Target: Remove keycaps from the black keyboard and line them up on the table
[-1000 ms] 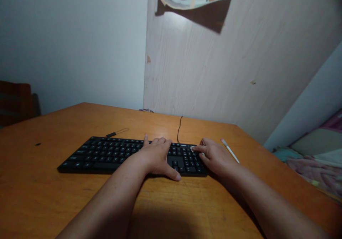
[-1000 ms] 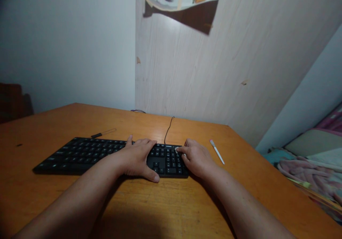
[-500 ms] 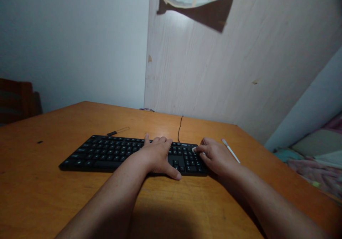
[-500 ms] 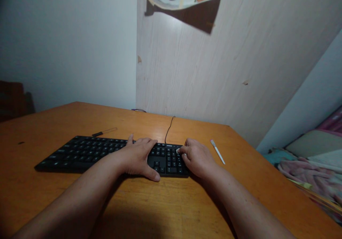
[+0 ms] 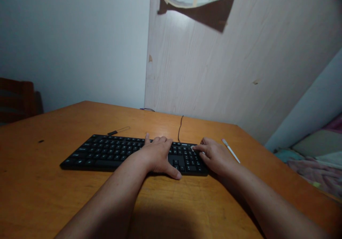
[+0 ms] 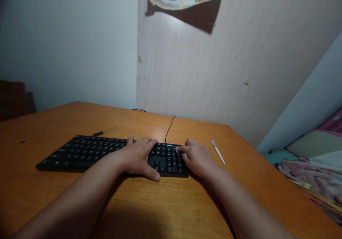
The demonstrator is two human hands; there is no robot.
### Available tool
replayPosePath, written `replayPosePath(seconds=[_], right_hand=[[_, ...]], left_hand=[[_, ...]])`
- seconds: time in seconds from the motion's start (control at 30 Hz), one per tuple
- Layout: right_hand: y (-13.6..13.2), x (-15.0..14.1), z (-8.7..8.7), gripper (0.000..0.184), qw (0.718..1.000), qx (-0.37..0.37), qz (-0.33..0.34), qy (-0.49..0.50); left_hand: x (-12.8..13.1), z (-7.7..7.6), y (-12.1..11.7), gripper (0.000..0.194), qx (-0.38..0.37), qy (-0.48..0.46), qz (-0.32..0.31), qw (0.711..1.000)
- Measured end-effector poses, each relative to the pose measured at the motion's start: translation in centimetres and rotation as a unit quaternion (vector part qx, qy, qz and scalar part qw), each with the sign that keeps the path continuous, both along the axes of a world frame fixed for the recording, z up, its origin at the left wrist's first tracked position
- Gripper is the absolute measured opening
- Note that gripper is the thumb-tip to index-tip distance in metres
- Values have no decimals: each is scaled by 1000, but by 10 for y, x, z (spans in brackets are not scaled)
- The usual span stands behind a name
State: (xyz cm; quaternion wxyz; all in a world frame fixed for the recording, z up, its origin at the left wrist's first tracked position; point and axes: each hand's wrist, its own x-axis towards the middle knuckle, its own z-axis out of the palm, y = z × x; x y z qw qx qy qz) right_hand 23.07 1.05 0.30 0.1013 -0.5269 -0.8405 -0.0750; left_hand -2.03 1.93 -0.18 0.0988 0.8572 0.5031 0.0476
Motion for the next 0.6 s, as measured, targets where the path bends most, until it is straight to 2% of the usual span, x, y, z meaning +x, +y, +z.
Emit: replayPosePath(seconds=[0.17, 0.37, 0.6], right_hand=[[2, -2, -4, 36, 1000, 8, -8, 13], [7, -6, -10, 35, 999, -9, 33, 10], [6, -9, -5, 32, 999, -5, 36, -6]], left_hand=[[1, -1, 1, 128, 4, -8, -1, 1000], [3, 2, -1, 122, -1, -6, 8, 1000], [4, 6, -3, 125, -10, 2, 13, 1000]])
